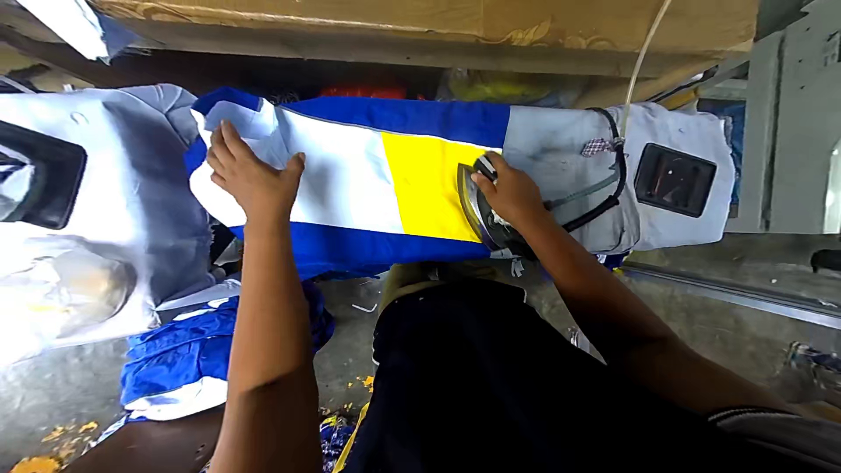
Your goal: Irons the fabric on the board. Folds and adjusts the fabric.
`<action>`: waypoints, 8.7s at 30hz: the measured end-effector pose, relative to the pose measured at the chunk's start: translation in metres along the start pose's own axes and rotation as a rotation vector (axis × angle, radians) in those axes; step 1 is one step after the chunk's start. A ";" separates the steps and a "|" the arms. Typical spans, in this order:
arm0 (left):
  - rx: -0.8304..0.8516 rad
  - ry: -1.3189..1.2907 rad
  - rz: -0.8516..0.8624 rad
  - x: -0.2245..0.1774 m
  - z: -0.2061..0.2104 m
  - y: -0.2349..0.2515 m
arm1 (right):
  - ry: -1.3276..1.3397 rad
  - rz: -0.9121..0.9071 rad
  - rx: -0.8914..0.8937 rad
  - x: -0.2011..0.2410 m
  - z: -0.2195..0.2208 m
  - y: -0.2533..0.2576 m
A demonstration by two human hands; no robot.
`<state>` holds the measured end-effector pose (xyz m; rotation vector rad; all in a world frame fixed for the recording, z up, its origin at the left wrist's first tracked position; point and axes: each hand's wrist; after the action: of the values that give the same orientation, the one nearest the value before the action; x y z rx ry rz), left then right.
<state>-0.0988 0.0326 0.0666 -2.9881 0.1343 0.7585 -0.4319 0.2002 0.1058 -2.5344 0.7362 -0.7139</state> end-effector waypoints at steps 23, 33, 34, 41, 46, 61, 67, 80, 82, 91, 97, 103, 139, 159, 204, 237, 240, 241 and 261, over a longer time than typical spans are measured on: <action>0.106 -0.273 -0.057 0.081 -0.021 0.036 | -0.049 -0.101 0.013 0.077 0.048 -0.012; 0.114 -0.280 -0.077 0.087 -0.016 0.044 | -0.113 -0.185 0.000 0.127 0.053 0.012; 0.112 -0.273 -0.084 0.086 -0.016 0.043 | -0.113 -0.190 0.010 0.131 0.051 0.015; 0.094 -0.280 -0.089 0.082 -0.021 0.038 | -0.143 -0.218 0.012 0.094 0.049 0.001; 0.098 -0.296 -0.086 0.079 -0.019 0.039 | -0.099 -0.165 -0.007 0.136 0.043 0.034; 0.244 -0.402 -0.246 0.085 -0.022 0.032 | -0.053 -0.115 -0.060 0.146 0.036 0.054; 0.274 -0.203 -0.295 0.075 -0.018 0.048 | -0.145 -0.328 0.041 0.198 0.042 0.073; 0.262 -0.202 -0.332 0.078 -0.017 0.051 | -0.219 -0.476 0.112 0.228 0.067 0.058; 0.265 -0.198 -0.326 0.077 -0.017 0.052 | -0.191 -0.465 0.098 0.242 0.068 0.063; 0.267 -0.211 -0.339 0.081 -0.015 0.053 | -0.285 -0.557 0.161 0.212 0.074 0.036; 0.281 -0.180 -0.352 0.082 -0.013 0.057 | -0.158 -0.428 0.067 0.262 0.078 0.061; 0.275 -0.168 -0.354 0.087 -0.010 0.060 | -0.128 -0.328 0.039 0.235 0.064 0.059; 0.135 -0.488 -0.402 0.098 -0.003 0.054 | -0.180 -0.386 0.263 0.079 0.057 -0.041; -0.133 -0.715 -0.434 0.094 -0.024 -0.052 | 0.060 0.098 -0.134 0.004 -0.012 0.036; -0.175 -0.743 -0.934 -0.012 0.095 -0.275 | -0.317 0.133 0.006 -0.401 -0.206 0.047; -0.644 -0.774 -0.735 0.053 -0.005 -0.257 | 0.318 -0.811 -0.183 0.002 -0.041 0.036; -0.747 -0.709 -0.845 0.081 -0.003 -0.267 | 0.213 -0.913 -0.039 -0.006 -0.031 0.006; -0.713 -0.669 -0.884 0.086 0.003 -0.266 | 0.175 -0.889 0.019 -0.011 -0.021 0.008; -0.104 -0.057 0.092 -0.129 0.191 -0.294 | -0.102 -0.249 -0.130 -0.060 -0.015 0.161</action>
<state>-0.2730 0.3490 -0.0300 -3.0720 0.2381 0.8863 -0.5444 0.1066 0.0154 -2.7897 0.4506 -0.6260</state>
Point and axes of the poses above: each hand's wrist, its own y-axis towards the middle knuckle, its own z-axis out of the palm, x = y × z, and after that the axes turned 1 degree about y, right-handed
